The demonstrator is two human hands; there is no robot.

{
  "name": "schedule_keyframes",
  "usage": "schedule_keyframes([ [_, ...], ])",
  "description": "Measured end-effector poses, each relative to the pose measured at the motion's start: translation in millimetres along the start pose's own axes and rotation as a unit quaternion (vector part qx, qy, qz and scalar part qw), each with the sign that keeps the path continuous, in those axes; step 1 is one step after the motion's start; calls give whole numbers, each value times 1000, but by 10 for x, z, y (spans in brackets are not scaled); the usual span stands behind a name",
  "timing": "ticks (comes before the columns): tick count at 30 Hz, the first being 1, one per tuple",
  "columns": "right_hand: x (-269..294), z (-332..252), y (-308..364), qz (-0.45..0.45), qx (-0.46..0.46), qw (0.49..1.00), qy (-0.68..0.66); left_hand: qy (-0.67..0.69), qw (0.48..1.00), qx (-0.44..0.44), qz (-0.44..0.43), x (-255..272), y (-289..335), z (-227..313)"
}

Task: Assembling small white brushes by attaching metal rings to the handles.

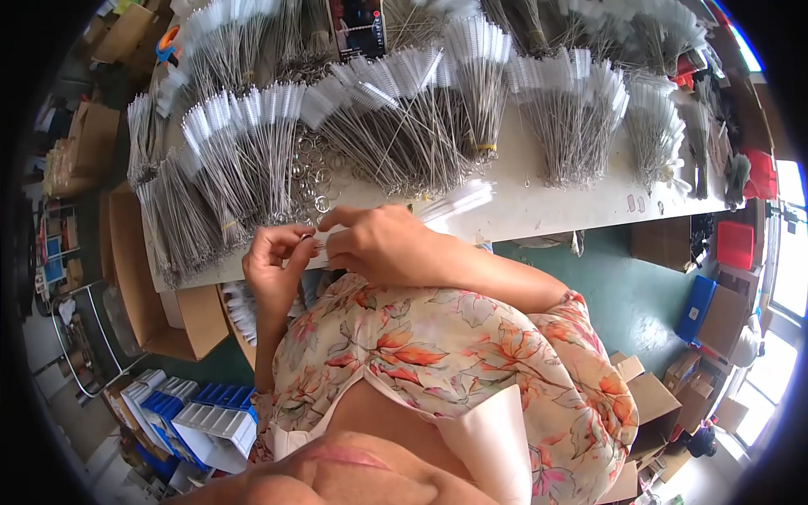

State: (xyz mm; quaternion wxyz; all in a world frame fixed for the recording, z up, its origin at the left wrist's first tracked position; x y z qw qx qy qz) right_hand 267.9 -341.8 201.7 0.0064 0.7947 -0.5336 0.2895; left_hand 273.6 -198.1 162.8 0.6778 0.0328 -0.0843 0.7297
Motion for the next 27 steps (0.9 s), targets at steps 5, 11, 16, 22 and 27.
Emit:
schedule_keyframes([
  [5,-169,116,-88,-41,-65,993,-91,-35,981,-154,-112,-59,-189,420],
  [11,-37,68,-180,-52,-61,978,-192,-5,977,-138,-165,-48,-281,585],
  [16,10,92,-205,-56,-76,972,-215,8,971,-178,-157,-76,-321,677],
  [22,85,-25,-229,-73,-112,957,-256,91,974,-175,-108,-91,-289,769],
  [27,405,-143,-434,81,-163,908,-378,107,961,-254,-30,106,-333,1195],
])
Point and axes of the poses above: each hand's wrist, its own y-axis away from the middle knuckle, its own x-axis out of the back of the hand, z = x × y, the point moved 8 cm from there along -y, towards the middle knuckle, and after that the axes turned 11 degrees about z, right-handed, at the moved point
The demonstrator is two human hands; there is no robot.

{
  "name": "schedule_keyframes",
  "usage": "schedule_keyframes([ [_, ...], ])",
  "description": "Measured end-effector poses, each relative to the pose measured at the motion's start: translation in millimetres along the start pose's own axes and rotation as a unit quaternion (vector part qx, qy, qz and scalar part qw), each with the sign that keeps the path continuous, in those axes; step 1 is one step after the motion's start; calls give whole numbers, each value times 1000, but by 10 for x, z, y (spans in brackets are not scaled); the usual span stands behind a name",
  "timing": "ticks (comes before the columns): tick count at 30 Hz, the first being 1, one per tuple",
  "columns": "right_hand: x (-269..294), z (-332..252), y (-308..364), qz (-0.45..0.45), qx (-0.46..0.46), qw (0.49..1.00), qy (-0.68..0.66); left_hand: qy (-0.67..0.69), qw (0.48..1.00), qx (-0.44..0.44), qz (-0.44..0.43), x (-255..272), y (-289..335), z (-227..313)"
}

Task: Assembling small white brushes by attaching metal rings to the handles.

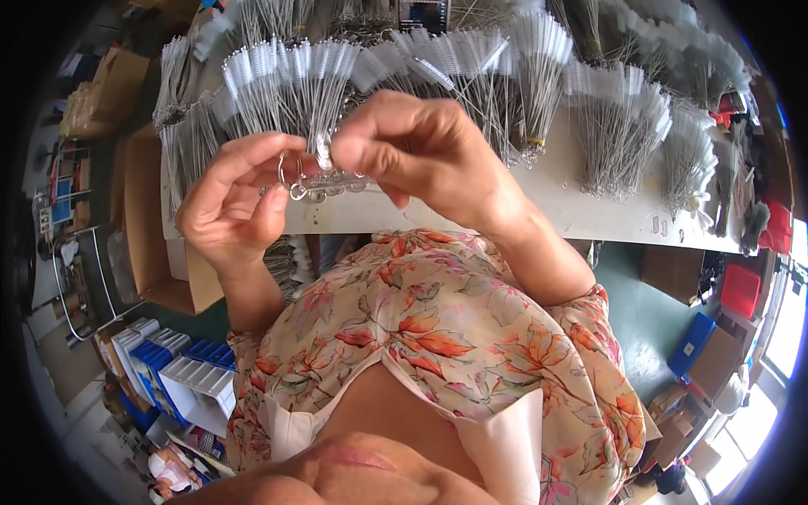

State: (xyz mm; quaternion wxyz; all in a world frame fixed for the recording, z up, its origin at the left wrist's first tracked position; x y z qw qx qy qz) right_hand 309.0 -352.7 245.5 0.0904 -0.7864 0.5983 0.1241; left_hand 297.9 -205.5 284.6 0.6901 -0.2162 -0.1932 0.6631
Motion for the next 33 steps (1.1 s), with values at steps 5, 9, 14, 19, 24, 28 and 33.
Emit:
schedule_keyframes([
  [5,-243,-58,-114,17,-12,1000,-9,-91,991,-91,45,41,-76,219],
  [9,-301,-21,-191,-5,-22,999,-28,-129,985,-106,51,103,-99,222],
  [14,-334,12,-271,-8,-18,999,-39,-141,984,-106,37,165,-118,208],
  [19,-322,25,-333,-25,-27,999,-12,-140,985,-96,25,180,-205,137],
  [24,-326,10,-347,-71,-2,997,39,-144,983,-110,-14,166,-282,128],
  [28,-251,-15,-335,-49,-2,998,35,-113,993,-29,-20,167,-414,89],
  [33,-198,17,-344,-41,-44,998,11,-177,979,-4,-99,106,-453,-29],
])
Point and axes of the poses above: each hand's wrist, its own y-axis away from the middle knuckle, its own x-axis out of the back of the hand, z = x × y, the point moved 8 cm from there along -y, towards the middle knuckle, and after that the axes turned 11 degrees about z, right-handed, at the moved point
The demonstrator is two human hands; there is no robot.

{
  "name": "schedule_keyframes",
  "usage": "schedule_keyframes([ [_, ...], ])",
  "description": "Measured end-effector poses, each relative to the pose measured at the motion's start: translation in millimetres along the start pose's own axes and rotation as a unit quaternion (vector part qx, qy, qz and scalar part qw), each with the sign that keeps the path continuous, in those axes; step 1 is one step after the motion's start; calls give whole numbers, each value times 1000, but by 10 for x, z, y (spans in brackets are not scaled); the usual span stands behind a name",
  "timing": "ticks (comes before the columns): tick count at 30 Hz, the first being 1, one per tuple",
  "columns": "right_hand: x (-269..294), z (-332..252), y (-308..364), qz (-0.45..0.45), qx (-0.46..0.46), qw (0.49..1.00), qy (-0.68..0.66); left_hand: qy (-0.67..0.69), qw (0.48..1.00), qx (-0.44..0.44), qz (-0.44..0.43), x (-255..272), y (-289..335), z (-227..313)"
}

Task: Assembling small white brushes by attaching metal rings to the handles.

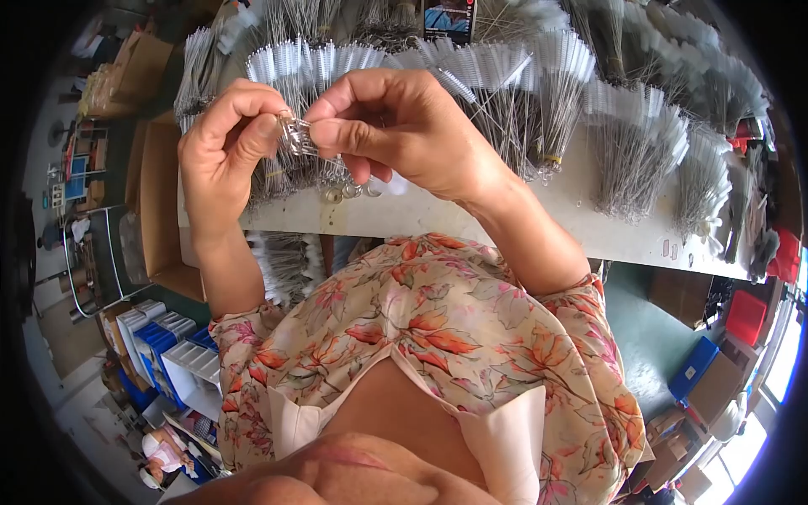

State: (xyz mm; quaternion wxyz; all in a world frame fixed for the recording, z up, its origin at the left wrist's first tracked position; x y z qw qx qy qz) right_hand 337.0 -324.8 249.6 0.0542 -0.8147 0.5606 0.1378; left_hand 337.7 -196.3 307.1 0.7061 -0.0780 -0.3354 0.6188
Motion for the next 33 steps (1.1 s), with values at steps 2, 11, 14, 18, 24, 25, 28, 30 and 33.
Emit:
schedule_keyframes([
  [2,-1,6,21,-5,5,1000,-13,200,970,138,18,-56,51,-222],
  [11,100,2,-9,10,24,999,-23,-25,996,81,-32,-158,22,-3],
  [14,42,5,27,-23,37,998,-35,288,926,244,-2,-180,105,-194],
  [18,104,48,47,3,35,998,-43,252,930,268,-21,-212,94,-124],
  [24,118,-13,66,-17,37,997,-66,-36,998,-32,-38,-206,-34,104],
  [25,105,2,71,-20,36,997,-66,67,997,26,-11,-192,-19,30],
  [28,104,44,76,5,80,996,-36,234,966,103,36,-230,-7,-125],
  [30,175,62,66,68,124,987,-74,333,930,141,60,-298,-29,-192],
  [33,212,75,-5,142,243,958,-61,428,881,183,84,-416,-43,-267],
])
Point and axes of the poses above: each hand's wrist, its own y-axis away from the middle knuckle, its own x-axis out of the back of the hand, z = x × y, the point moved 8 cm from there along -y, towards the middle knuckle, and after that the axes turned 11 degrees about z, right-handed, at the moved point
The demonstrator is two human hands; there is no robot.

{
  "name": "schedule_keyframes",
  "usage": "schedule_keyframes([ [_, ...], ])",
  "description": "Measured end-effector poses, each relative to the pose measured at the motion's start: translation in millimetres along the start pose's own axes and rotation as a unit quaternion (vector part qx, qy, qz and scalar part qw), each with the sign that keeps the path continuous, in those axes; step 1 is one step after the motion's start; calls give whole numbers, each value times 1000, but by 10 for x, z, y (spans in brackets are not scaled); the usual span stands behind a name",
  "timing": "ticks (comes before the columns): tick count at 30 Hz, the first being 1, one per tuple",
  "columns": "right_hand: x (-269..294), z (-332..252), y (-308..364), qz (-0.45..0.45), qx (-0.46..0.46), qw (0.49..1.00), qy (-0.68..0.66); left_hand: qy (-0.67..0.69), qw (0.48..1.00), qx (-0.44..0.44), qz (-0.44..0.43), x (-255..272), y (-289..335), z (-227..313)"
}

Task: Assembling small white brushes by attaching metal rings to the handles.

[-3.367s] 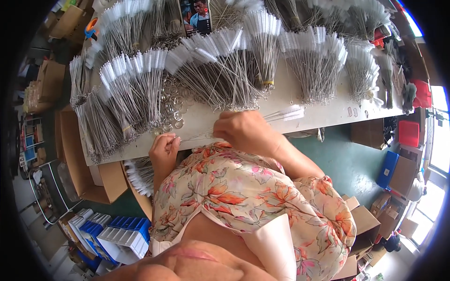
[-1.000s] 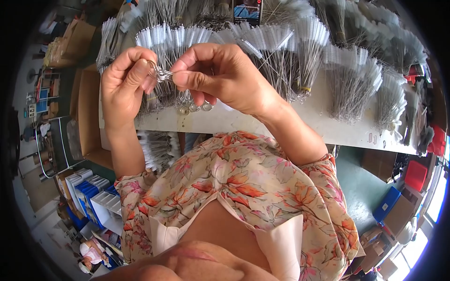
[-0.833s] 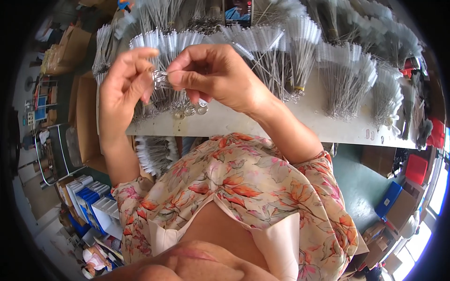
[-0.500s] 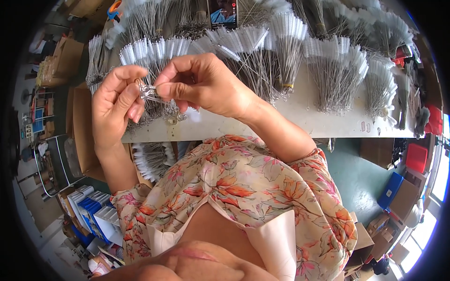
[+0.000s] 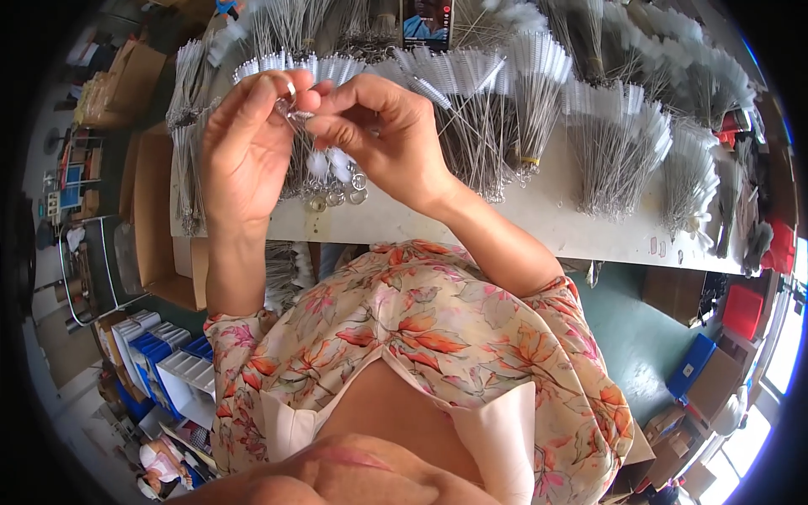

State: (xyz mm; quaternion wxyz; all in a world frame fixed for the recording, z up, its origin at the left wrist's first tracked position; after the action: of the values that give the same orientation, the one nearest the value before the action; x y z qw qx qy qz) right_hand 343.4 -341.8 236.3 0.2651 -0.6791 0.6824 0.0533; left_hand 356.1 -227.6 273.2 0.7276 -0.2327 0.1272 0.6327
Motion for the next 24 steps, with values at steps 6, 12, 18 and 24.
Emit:
schedule_keyframes([
  [6,23,-288,-157,-7,136,985,106,4,998,-49,42,-49,-33,91],
  [12,-40,-539,-248,-41,7,998,51,-205,975,-85,15,-268,-9,204],
  [18,203,-323,-258,-148,-70,965,203,-531,801,-277,-8,-80,276,525],
  [24,664,548,149,-216,-31,820,529,-411,871,-88,256,1728,820,905],
])
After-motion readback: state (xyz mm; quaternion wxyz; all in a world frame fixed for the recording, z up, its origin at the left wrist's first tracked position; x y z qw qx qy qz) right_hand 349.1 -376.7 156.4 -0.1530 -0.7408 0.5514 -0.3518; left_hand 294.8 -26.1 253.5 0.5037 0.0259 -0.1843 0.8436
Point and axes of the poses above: each hand's wrist, its own y-axis away from the middle knuckle, its own x-axis out of the back of the hand, z = x × y, the point moved 8 cm from there along -y, towards the middle knuckle, and after that the axes turned 11 degrees about z, right-handed, at the moved point
